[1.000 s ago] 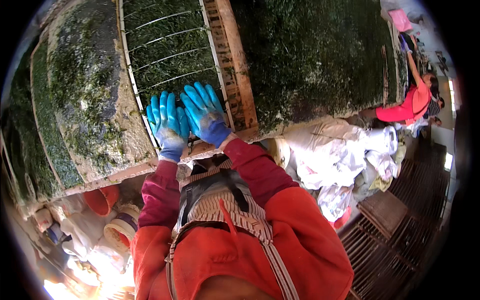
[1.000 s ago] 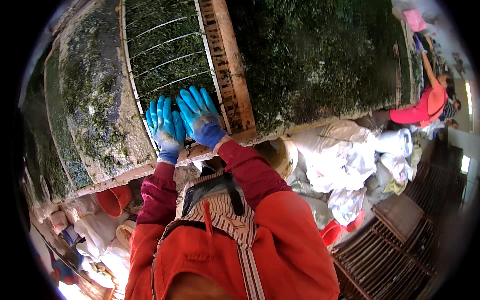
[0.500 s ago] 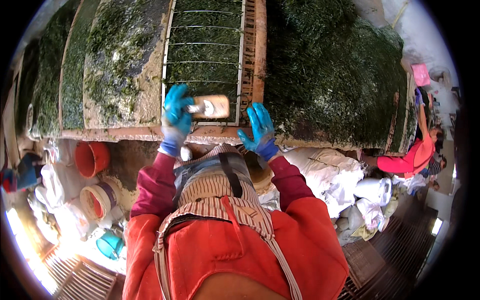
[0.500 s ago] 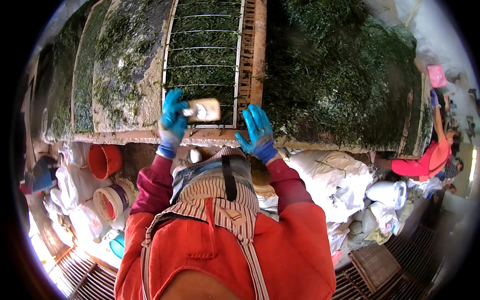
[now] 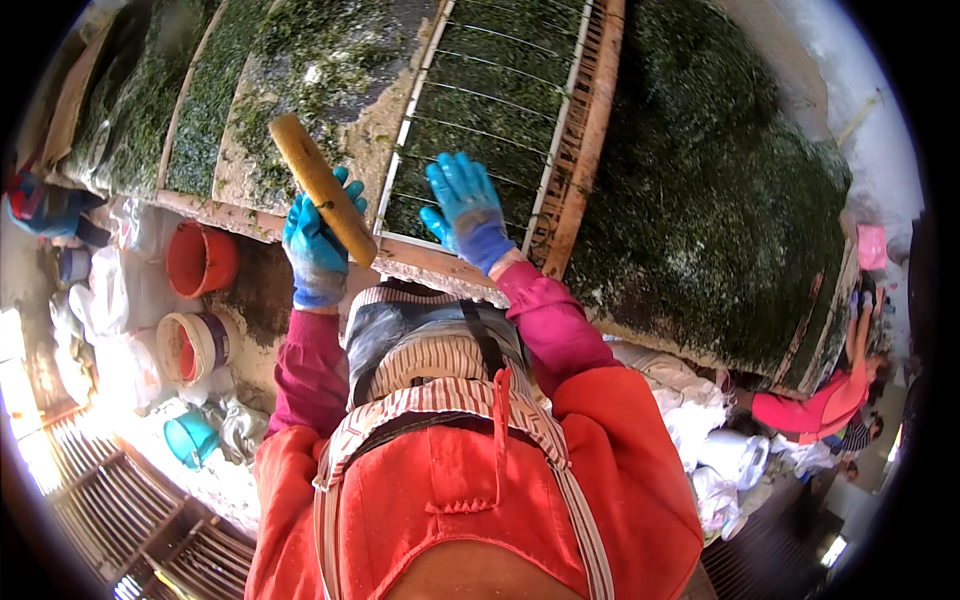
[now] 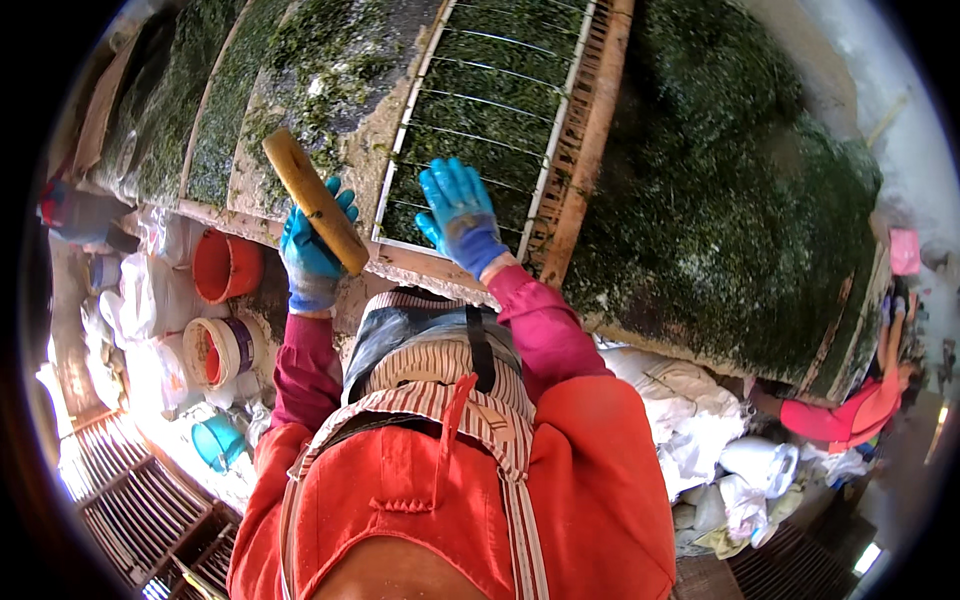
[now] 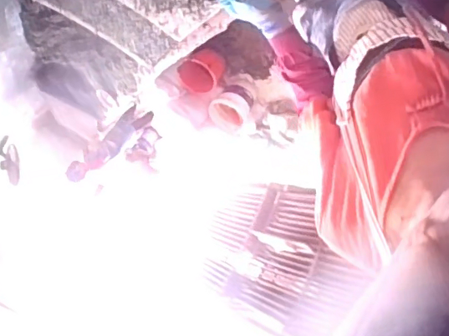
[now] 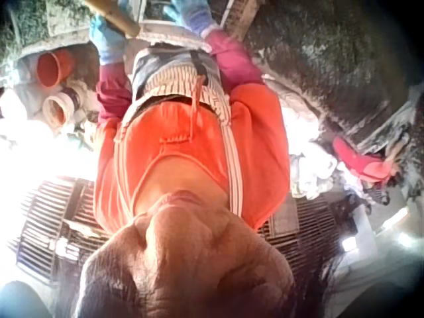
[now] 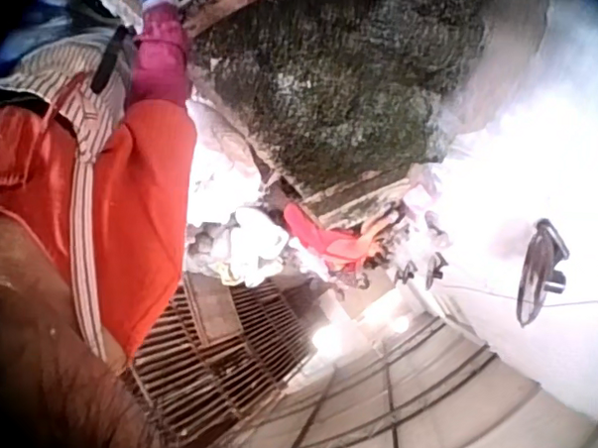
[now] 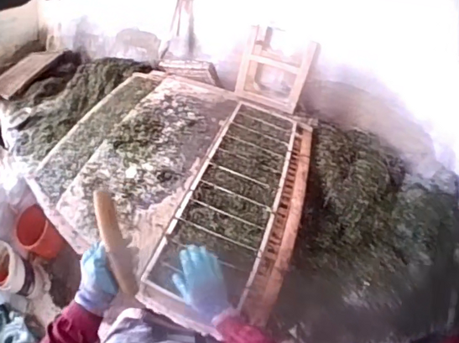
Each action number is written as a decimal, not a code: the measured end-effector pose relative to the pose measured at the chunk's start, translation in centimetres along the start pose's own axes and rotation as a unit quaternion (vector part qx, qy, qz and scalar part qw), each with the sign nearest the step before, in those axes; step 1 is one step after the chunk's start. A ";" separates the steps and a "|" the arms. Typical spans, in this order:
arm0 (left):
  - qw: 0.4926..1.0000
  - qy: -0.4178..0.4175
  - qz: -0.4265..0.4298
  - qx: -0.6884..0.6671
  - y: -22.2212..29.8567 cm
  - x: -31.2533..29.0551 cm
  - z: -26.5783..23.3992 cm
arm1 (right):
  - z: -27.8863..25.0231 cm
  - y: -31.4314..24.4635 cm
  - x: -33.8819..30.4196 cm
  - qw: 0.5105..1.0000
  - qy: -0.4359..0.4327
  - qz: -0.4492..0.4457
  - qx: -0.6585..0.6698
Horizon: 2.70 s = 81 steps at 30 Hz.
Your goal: The person processes green leaves by spreading them across a wooden lattice frame by hand and moving them between different sections. They then lift the entire frame to reposition it on the work table.
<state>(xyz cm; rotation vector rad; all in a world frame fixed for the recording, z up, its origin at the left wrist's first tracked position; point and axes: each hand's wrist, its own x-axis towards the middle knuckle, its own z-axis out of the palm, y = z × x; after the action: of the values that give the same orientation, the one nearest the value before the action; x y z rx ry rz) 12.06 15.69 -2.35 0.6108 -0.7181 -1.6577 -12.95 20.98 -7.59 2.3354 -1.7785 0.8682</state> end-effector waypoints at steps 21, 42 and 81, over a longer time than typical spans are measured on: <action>0.936 0.166 0.238 -0.199 22.2 36.7 -18.6 | -9.5 0.2 -9.7 0.938 0.064 0.327 -0.100; 0.456 -0.292 0.160 0.825 -11.3 67.2 27.4 | -6.8 4.5 -12.0 0.763 -0.476 0.437 0.019; 0.888 -0.379 0.090 0.245 15.8 28.8 38.4 | -8.2 2.8 -1.4 0.723 0.281 0.481 0.410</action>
<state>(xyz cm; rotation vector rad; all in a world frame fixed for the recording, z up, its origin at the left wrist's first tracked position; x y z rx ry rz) -10.97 -9.72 34.83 0.1960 -1.7469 -1.5231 -18.89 24.46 -2.12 0.7908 -2.4937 2.5595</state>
